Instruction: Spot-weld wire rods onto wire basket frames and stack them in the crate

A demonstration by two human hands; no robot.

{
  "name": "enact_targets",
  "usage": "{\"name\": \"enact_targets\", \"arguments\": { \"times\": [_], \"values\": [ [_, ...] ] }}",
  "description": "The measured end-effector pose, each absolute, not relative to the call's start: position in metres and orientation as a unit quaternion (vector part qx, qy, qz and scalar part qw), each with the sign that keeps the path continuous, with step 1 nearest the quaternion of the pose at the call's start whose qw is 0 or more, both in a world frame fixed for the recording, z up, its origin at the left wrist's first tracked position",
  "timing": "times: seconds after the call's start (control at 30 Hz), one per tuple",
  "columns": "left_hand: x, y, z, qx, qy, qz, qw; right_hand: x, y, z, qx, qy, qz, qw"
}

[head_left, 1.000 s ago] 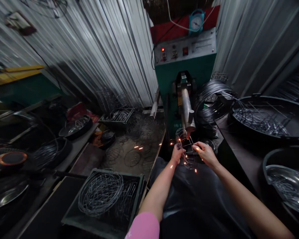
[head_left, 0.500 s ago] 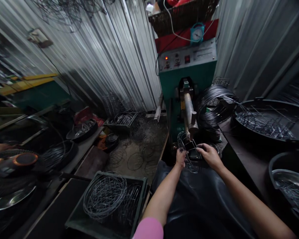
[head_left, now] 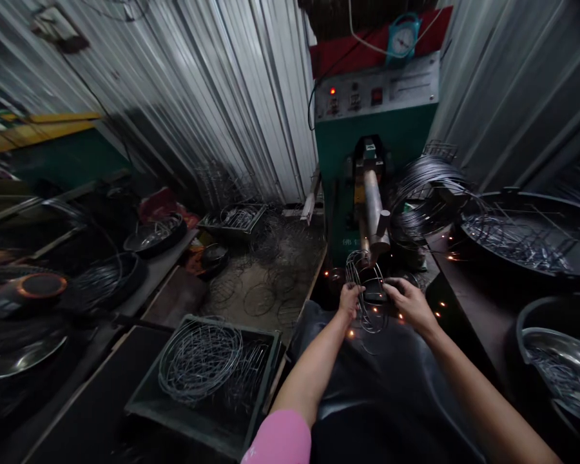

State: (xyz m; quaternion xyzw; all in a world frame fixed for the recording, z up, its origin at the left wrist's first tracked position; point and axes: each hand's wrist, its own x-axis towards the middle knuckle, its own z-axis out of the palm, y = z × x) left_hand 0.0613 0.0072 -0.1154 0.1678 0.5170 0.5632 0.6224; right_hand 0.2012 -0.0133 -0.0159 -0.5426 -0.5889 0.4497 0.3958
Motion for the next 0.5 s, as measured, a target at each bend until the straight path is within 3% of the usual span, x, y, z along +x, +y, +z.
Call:
{"name": "enact_targets", "arguments": {
  "times": [0.2, 0.5],
  "values": [
    [0.063, 0.003, -0.113, 0.157, 0.529, 0.545, 0.631, 0.209, -0.025, -0.027, -0.516, -0.577, 0.515, 0.369],
    [0.060, 0.018, -0.100, 0.111, 0.546, 0.486, 0.673, 0.198, 0.009, -0.006, -0.535, -0.604, 0.448, 0.385]
  ]
}}
